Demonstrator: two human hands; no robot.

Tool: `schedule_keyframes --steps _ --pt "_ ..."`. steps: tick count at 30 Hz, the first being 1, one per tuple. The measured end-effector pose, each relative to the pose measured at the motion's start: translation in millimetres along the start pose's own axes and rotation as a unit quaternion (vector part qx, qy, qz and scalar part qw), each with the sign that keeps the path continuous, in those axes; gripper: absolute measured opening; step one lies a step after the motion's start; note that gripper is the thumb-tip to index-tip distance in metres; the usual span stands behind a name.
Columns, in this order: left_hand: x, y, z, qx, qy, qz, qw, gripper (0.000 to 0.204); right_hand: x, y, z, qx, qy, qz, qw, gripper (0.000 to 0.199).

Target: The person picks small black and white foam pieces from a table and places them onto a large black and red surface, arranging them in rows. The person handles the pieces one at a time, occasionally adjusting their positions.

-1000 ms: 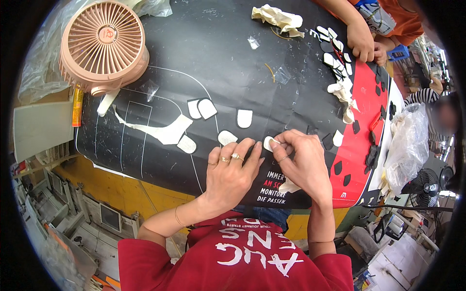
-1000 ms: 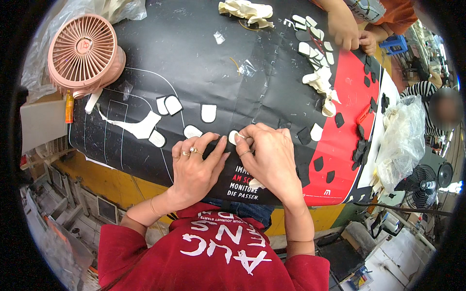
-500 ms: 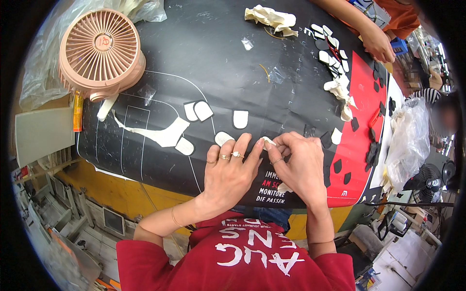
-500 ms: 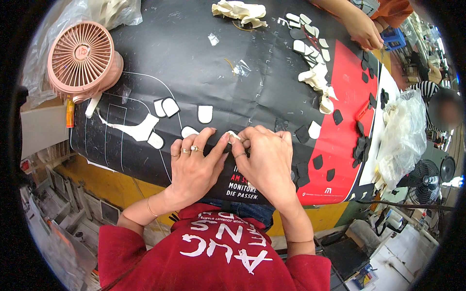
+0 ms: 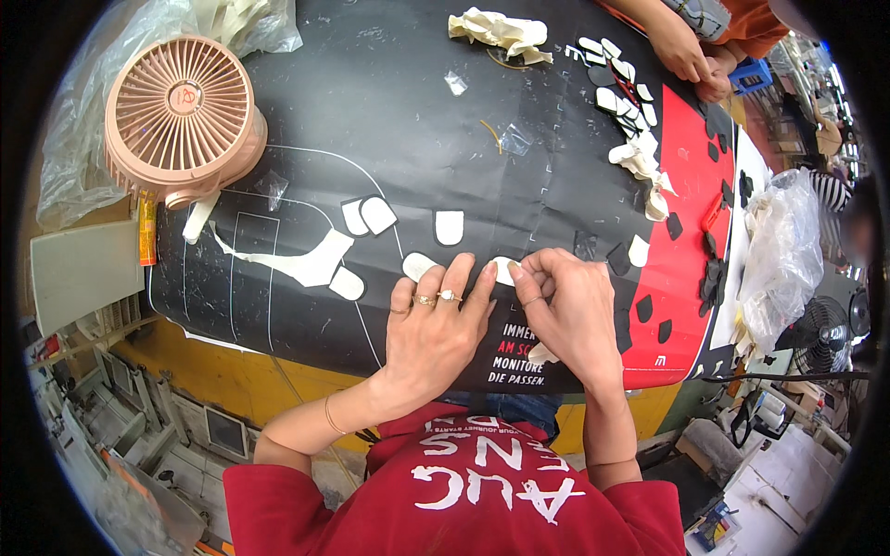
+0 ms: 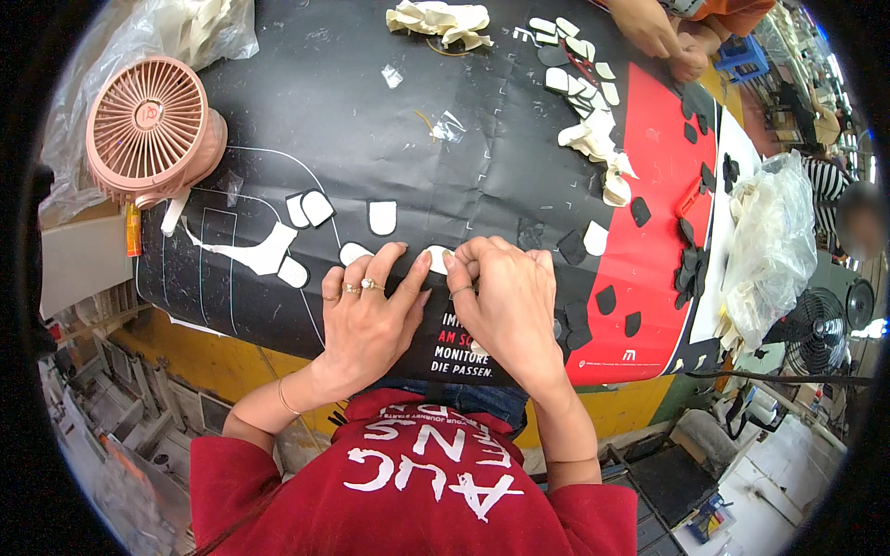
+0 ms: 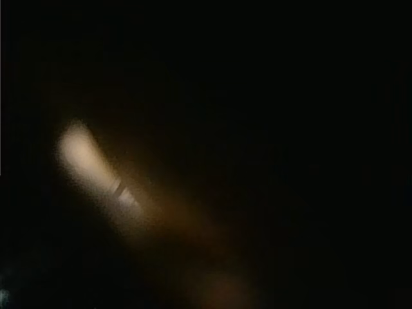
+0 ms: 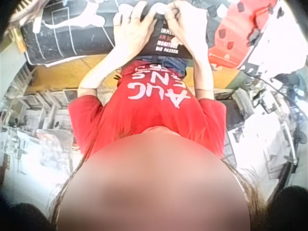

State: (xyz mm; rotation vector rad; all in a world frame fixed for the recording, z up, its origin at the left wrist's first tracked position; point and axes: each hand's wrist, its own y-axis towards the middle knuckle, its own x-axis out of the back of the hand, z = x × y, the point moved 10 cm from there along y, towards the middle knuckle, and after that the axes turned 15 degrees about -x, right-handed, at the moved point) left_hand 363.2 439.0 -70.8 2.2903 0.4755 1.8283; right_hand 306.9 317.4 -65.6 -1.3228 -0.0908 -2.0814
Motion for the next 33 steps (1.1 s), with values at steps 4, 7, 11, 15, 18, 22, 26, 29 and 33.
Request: schedule_keyframes --steps 4,7,11,15,18,22,26,29,33 --pt "0 0 -1 -0.002 0.009 0.001 1.000 0.042 -2 1 0 -0.001 0.015 -0.005 1.000 0.019" --pt "0 1 -1 -0.006 0.009 -0.001 1.000 0.043 1 -5 1 0.005 -0.022 -0.031 0.999 0.016" --pt "-1 0 -2 -0.008 0.015 0.001 1.000 0.044 18 -18 -3 -0.010 -0.075 -0.127 0.989 0.015" --pt "-3 -1 -3 -0.011 0.020 0.012 1.000 0.044 11 -48 24 0.155 -0.159 -0.167 0.961 0.034" --pt "-3 -2 -4 -0.014 0.022 0.012 1.000 0.044 -16 -52 10 0.099 -0.226 -0.082 0.966 0.051" --pt "-2 -2 -4 -0.017 0.022 0.006 1.000 0.044 -23 -54 -1 0.064 -0.244 -0.066 0.965 0.054" --pt "-2 0 -5 -0.020 0.027 0.004 0.999 0.043 -15 -50 -6 0.042 -0.245 -0.096 0.964 0.053" --pt "-2 1 -6 -0.021 0.027 -0.002 0.999 0.041 0 -50 -7 0.059 -0.212 -0.129 0.967 0.047" --pt "0 2 -4 -0.022 0.004 0.002 1.000 0.040 15 -47 -6 0.083 -0.087 -0.143 0.982 0.033"
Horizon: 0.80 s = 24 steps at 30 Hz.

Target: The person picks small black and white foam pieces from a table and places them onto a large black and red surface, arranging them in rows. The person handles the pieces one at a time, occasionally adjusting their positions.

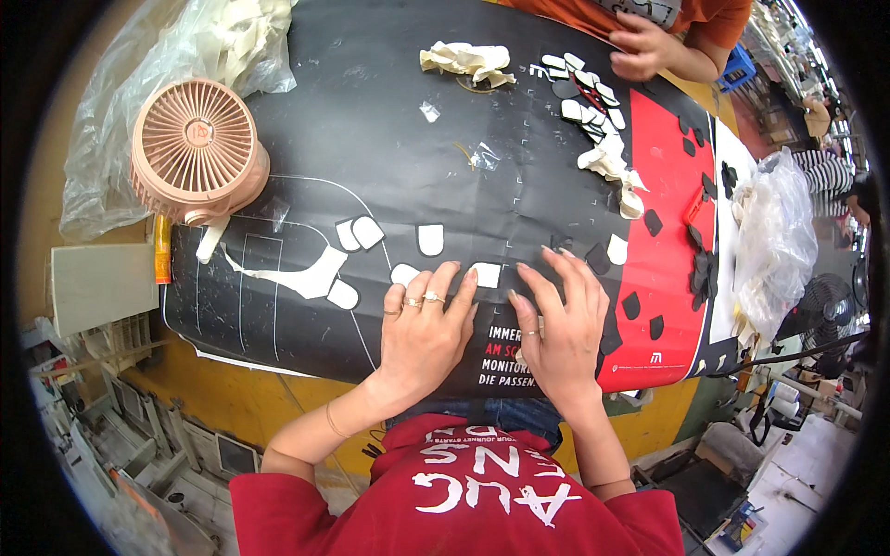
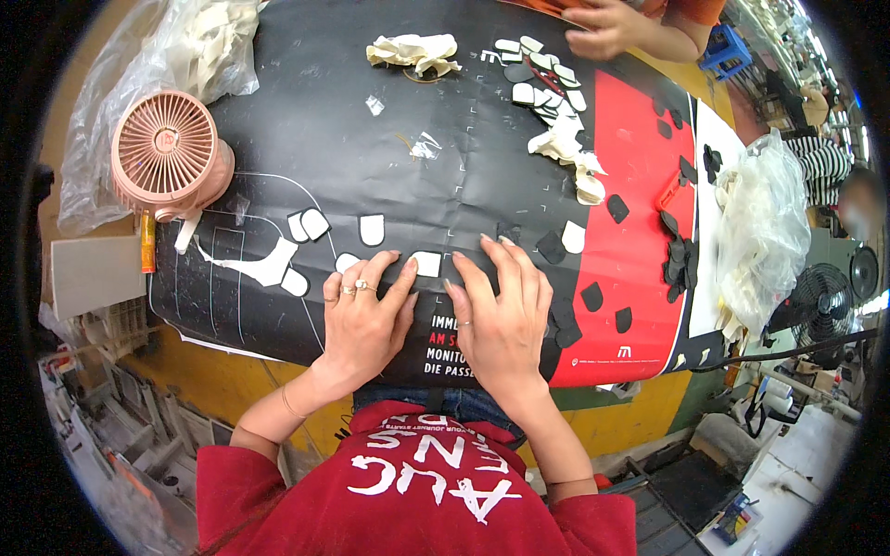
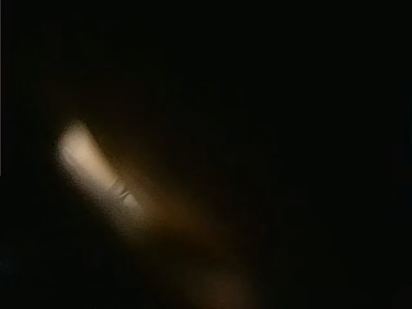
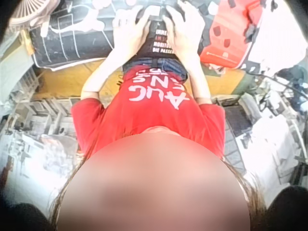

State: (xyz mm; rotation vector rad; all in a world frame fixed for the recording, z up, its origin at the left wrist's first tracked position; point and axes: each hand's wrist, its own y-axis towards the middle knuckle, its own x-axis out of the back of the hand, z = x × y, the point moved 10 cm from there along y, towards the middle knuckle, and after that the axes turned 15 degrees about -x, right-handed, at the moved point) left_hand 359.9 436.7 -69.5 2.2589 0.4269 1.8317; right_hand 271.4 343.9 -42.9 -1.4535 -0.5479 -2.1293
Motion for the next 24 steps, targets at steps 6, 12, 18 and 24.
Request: schedule_keyframes --steps 6,12,18,24 --pt "9 1 10 -0.010 -0.049 0.001 0.999 0.037 -7 6 8 0.043 0.016 0.008 0.999 0.024" --pt "11 -2 21 0.048 -0.131 -0.009 0.990 0.042 -12 -2 3 0.031 0.069 0.032 0.997 0.019" --pt "6 4 15 0.051 -0.152 -0.011 0.987 0.037 -13 -2 3 0.034 0.095 0.034 0.994 0.021" --pt "2 -5 33 0.176 -0.454 -0.122 0.865 0.029 3 1 0 0.019 0.186 0.053 0.981 0.019"
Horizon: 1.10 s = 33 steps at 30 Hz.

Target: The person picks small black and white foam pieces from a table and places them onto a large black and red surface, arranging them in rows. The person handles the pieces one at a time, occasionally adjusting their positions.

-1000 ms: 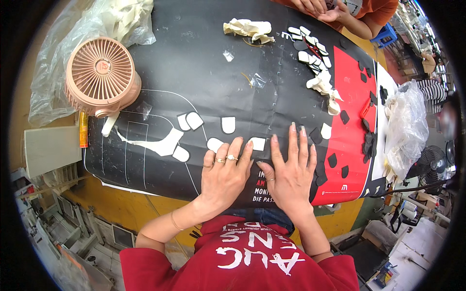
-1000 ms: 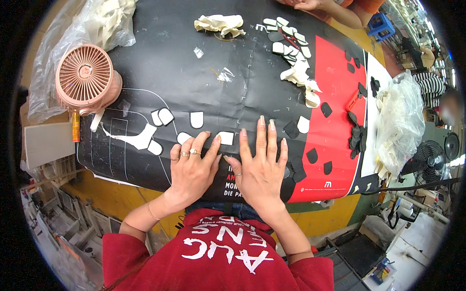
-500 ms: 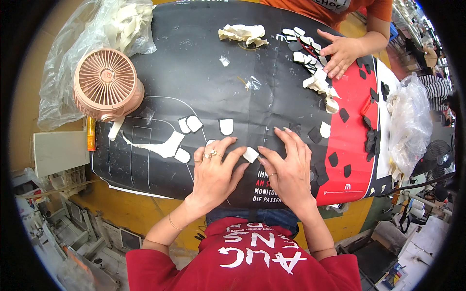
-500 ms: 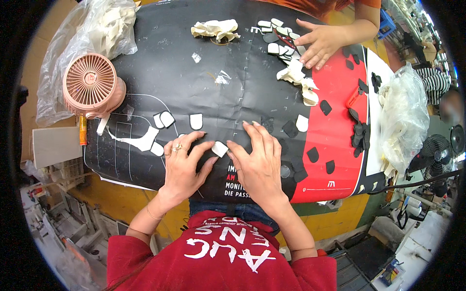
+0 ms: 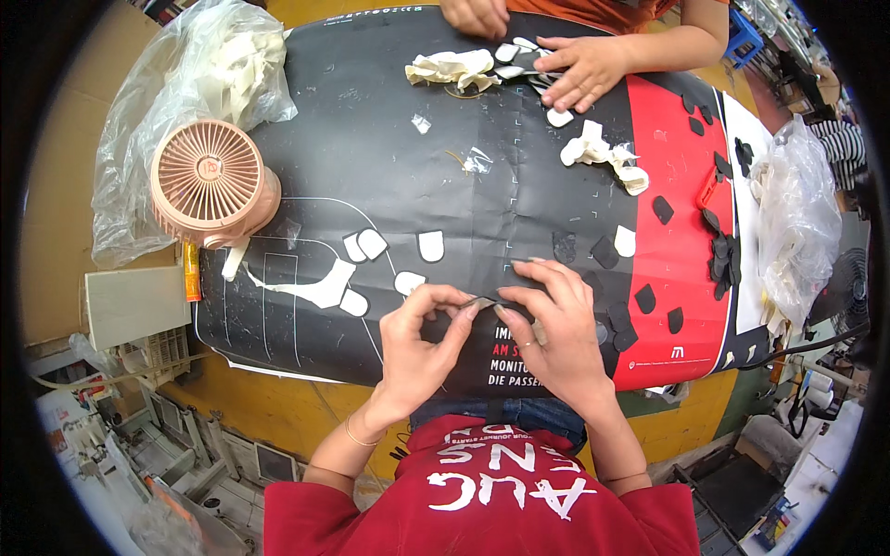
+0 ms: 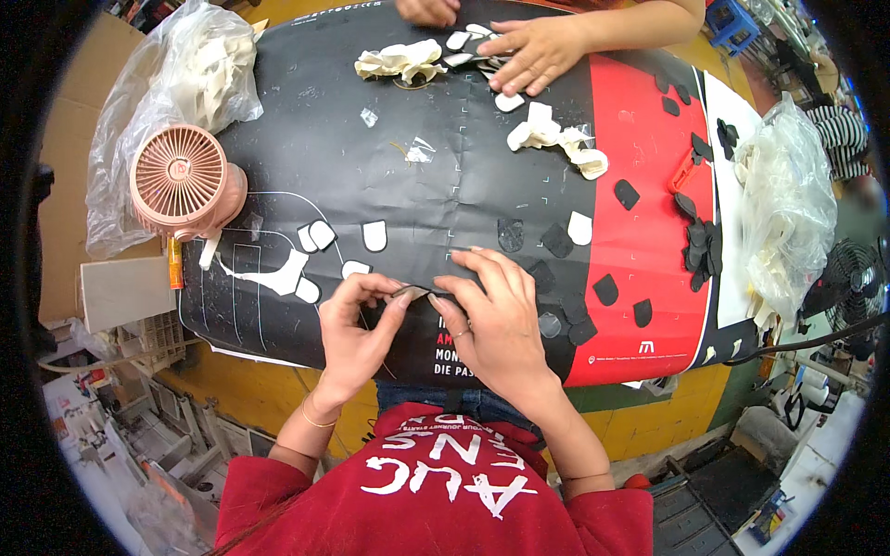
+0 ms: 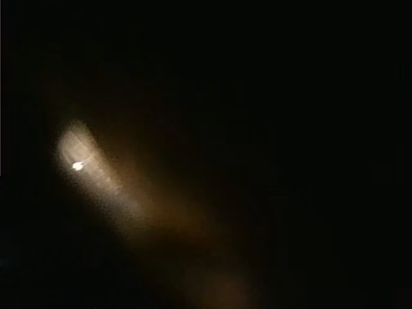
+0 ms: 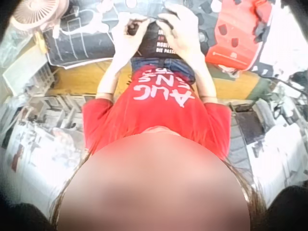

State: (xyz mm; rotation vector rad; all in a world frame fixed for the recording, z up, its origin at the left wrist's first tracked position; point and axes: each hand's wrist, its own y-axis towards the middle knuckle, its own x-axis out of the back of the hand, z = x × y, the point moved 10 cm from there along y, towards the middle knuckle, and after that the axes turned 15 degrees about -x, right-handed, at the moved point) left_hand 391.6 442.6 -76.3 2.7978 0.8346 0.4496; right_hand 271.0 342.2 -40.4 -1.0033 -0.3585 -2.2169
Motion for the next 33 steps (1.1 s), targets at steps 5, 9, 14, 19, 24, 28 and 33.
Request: schedule_keyframes --steps 5,9,14,19,24,28,33 --pt "-11 -7 9 0.132 -0.289 -0.075 0.945 0.022 16 -3 -3 -0.048 0.152 0.038 0.986 0.014" --pt "-21 -3 0 0.122 -0.294 -0.049 0.947 0.023 23 -5 -3 -0.051 0.160 0.033 0.985 0.011" --pt "-22 0 -7 0.088 -0.224 -0.034 0.970 0.025 26 -5 -6 -0.048 0.171 0.040 0.983 0.012" --pt "-14 8 -32 -0.037 -0.021 -0.042 0.998 0.024 27 -7 -7 -0.043 0.182 0.052 0.981 0.012" --pt "-19 6 -69 -0.185 0.170 -0.034 0.967 0.027 30 -8 -9 -0.054 0.190 0.018 0.980 0.011" --pt "-25 2 -76 -0.215 0.226 0.007 0.950 0.037 32 -12 3 0.001 0.135 -0.021 0.991 0.010" --pt "-32 4 -75 -0.226 0.234 0.050 0.944 0.036 30 -16 8 0.035 0.063 -0.033 0.997 0.013"
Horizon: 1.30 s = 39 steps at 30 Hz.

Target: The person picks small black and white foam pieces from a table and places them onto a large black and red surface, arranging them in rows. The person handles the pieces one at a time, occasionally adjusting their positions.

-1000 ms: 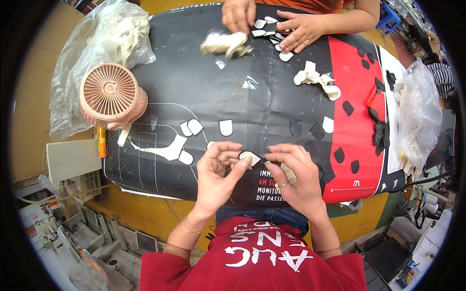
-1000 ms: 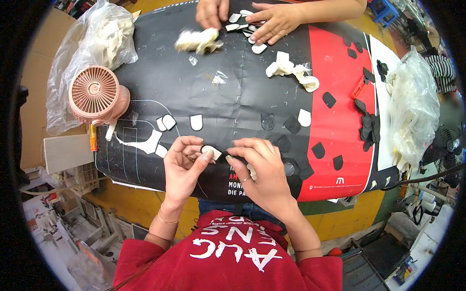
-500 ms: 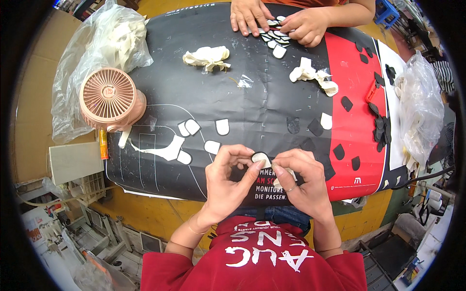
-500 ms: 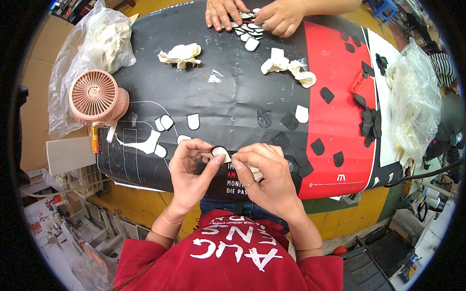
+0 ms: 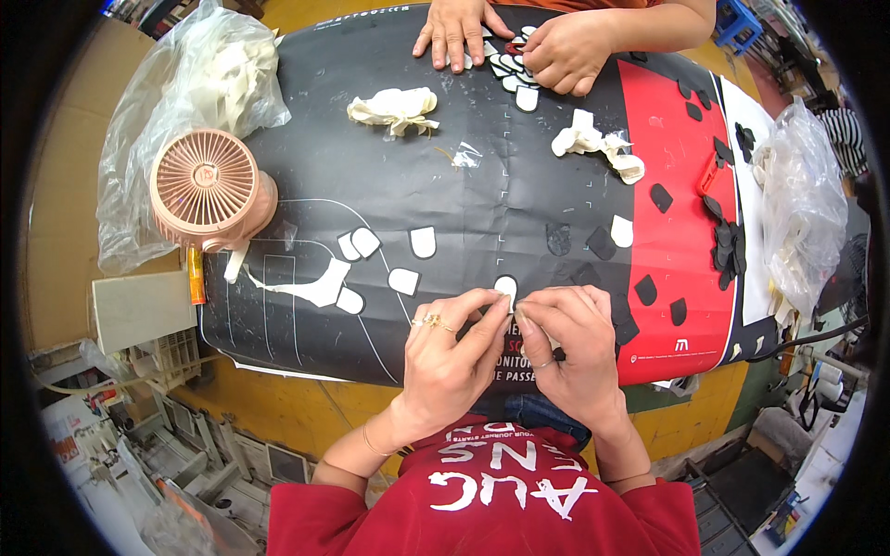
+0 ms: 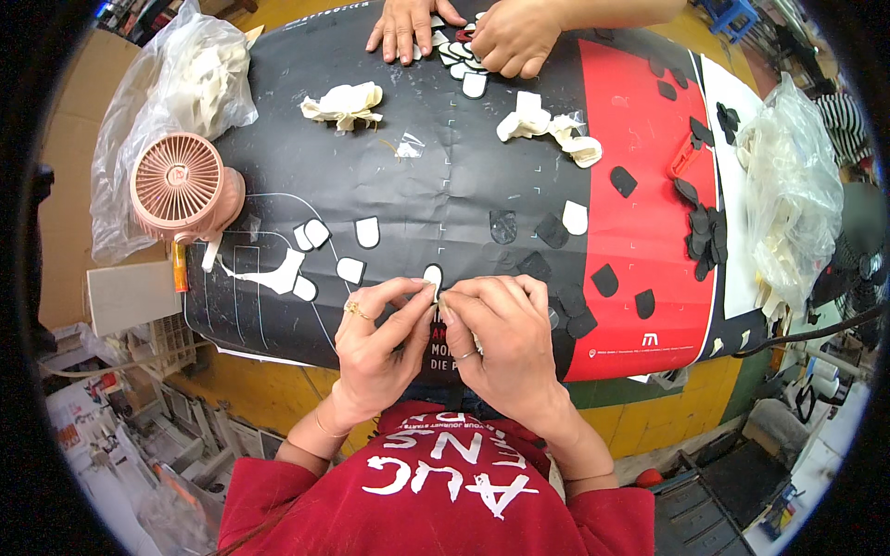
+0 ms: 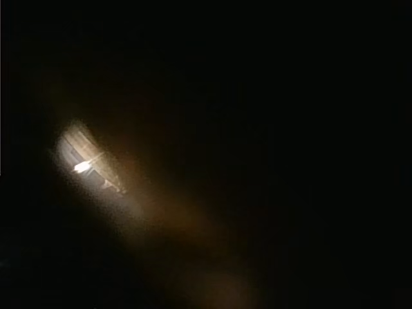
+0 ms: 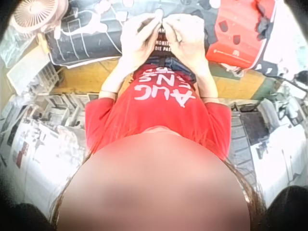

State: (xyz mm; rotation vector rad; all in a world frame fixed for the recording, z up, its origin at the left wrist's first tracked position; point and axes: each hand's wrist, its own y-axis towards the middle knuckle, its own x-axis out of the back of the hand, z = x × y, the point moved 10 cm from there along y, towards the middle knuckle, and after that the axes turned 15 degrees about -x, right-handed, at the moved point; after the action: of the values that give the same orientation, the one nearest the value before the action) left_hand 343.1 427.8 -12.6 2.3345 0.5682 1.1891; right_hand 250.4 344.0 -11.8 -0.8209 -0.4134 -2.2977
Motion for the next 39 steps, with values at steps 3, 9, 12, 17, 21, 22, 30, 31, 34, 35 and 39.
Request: schedule_keyframes --steps 3,9,12,17,21,22,30,31,34,35,39 --pt "-4 2 -1 -0.007 0.017 0.030 0.999 0.034 -3 -1 1 0.016 -0.035 -0.001 0.999 0.015" --pt "-8 4 2 -0.005 0.021 0.059 0.998 0.034 -6 -3 2 0.032 -0.067 -0.008 0.997 0.018" --pt "-9 3 3 0.005 0.008 0.053 0.999 0.034 -5 -3 1 0.030 -0.072 -0.007 0.997 0.018" --pt "-9 5 -1 -0.021 0.049 0.037 0.998 0.033 -4 -2 1 0.039 -0.070 -0.013 0.997 0.016" --pt "-7 8 -2 -0.046 0.075 0.016 0.996 0.031 -7 -2 1 0.043 -0.064 -0.019 0.997 0.015" --pt "-7 8 2 -0.034 0.058 0.013 0.998 0.028 -8 -1 0 0.036 -0.057 -0.020 0.997 0.014" --pt "-2 -18 57 0.209 -0.210 -0.066 0.953 0.012 -4 7 -15 -0.021 -0.020 0.002 1.000 0.011" --pt "0 -22 65 0.228 -0.240 -0.091 0.939 0.011 0 9 -17 -0.023 -0.023 -0.008 0.999 0.010" --pt "14 -40 87 0.295 -0.318 -0.185 0.882 0.010 6 16 -25 -0.045 -0.033 -0.018 0.998 0.006" --pt "20 -46 94 0.318 -0.329 -0.198 0.867 0.010 0 19 -24 -0.036 -0.041 0.011 0.998 0.006" --pt "33 -45 89 0.286 -0.302 -0.190 0.889 0.009 -30 28 -22 -0.028 -0.104 0.094 0.990 0.017"
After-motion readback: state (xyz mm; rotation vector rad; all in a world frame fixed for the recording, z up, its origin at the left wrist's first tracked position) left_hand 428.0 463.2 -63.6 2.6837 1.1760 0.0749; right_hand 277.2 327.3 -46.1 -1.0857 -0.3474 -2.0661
